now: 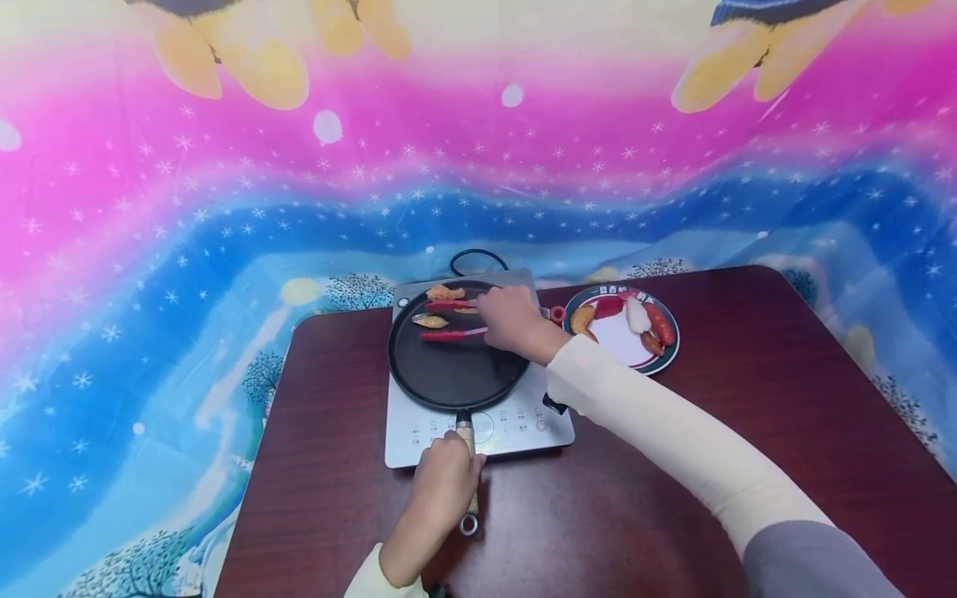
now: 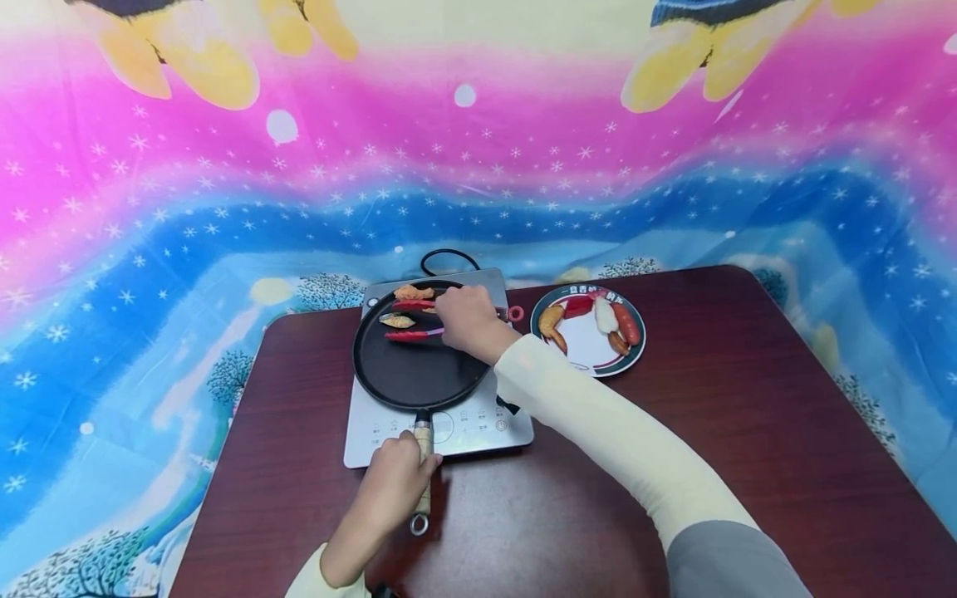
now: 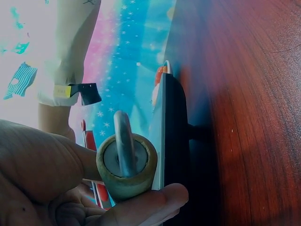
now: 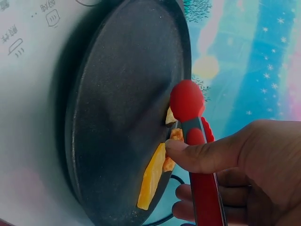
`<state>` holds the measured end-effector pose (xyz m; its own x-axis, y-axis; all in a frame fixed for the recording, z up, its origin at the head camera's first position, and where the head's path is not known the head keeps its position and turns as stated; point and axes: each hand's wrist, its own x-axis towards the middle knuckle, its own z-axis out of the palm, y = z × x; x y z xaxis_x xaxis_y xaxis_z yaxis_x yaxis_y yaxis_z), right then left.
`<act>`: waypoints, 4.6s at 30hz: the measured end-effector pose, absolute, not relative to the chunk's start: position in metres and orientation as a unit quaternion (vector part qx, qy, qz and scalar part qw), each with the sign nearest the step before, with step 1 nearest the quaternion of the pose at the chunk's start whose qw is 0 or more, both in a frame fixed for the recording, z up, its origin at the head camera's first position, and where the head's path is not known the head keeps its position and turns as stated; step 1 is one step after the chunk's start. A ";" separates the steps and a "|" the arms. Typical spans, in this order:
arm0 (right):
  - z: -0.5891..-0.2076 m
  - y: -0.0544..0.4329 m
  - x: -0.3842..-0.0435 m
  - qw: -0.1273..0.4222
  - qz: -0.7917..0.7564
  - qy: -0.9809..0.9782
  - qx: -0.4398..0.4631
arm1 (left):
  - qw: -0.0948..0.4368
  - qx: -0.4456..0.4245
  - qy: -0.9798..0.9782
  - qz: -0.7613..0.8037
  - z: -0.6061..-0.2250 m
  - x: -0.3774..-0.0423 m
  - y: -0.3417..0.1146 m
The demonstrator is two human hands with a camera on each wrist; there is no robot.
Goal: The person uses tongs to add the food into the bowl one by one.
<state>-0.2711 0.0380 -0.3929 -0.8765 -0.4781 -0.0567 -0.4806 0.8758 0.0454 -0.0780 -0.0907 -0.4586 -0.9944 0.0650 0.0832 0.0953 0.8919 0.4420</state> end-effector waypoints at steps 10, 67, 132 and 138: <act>-0.401 0.068 -0.265 0.027 -0.072 0.973 -0.218 | 0.025 -0.040 -0.971 -0.233 -0.459 -0.079 -0.091; -0.442 0.277 -0.205 0.057 -0.120 0.988 0.076 | 0.000 -0.026 -0.970 -0.241 -0.460 -0.078 -0.089; -0.459 0.260 -0.201 0.015 -0.161 0.981 0.106 | 0.010 -0.042 -0.970 -0.239 -0.462 -0.080 -0.091; -0.459 0.263 -0.201 0.020 -0.165 0.981 0.104 | 0.009 -0.040 -0.970 -0.240 -0.462 -0.080 -0.091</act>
<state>-0.2008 0.2628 -0.4591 -0.9775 0.1982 -0.0728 0.2111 0.9236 -0.3199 -0.0801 -0.0912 -0.4617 -0.9967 0.0724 0.0370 0.0813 0.8816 0.4650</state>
